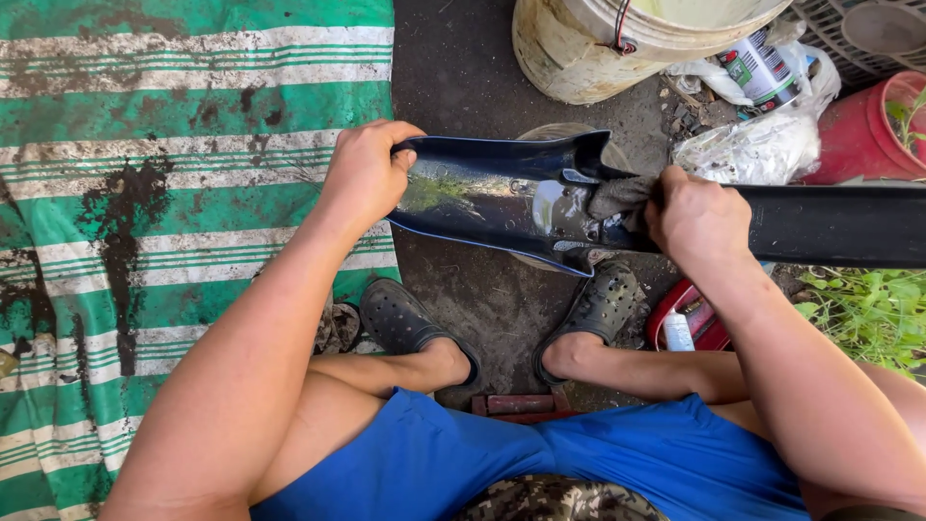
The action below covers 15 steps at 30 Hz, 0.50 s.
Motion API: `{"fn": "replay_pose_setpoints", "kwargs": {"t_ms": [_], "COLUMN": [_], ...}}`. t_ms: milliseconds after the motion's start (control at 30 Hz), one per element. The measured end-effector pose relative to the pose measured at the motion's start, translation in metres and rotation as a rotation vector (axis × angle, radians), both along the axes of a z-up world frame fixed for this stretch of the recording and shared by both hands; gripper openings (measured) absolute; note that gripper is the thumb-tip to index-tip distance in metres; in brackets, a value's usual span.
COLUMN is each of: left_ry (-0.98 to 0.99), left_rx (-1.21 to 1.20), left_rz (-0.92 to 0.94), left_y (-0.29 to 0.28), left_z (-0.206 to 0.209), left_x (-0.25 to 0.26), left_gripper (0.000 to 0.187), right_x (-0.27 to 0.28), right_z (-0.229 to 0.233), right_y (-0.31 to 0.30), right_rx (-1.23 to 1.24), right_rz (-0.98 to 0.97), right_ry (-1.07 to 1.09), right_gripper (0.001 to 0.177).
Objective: The person scrubs a black motorcycle mudguard with a cloth, repeatedly dipping the cloth into a bucket of water. They then use a small brush to clean the crevices and edges of the mudguard before resuming scrubbing with the cloth.
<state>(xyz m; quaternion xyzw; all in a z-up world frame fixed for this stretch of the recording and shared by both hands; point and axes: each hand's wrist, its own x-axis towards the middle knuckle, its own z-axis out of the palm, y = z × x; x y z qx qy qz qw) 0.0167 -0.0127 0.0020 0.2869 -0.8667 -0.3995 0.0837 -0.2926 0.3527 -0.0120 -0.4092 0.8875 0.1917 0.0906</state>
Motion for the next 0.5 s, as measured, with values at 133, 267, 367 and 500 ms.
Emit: {"fn": "replay_pose_setpoints", "kwargs": {"t_ms": [133, 267, 367, 500], "left_ry": [0.012, 0.066, 0.087, 0.107], "left_rx": [-0.001, 0.006, 0.012, 0.043], "left_rz": [-0.017, -0.025, -0.032, -0.04], "left_y": [0.001, -0.001, -0.002, 0.002], "left_z": [-0.004, -0.012, -0.011, -0.007], "left_x": [-0.006, -0.004, -0.002, -0.003], "left_gripper": [0.026, 0.026, 0.025, 0.026], "right_x": [0.017, 0.022, 0.023, 0.031], "right_z": [-0.003, -0.006, -0.012, -0.017], "right_y": [-0.008, -0.021, -0.033, -0.058], "right_rx": [0.01, -0.082, -0.179, -0.266], "right_rz": [0.022, 0.072, 0.1, 0.117], "right_ry": [-0.086, -0.217, -0.318, -0.524], "right_gripper": [0.038, 0.052, 0.05, 0.053]}}
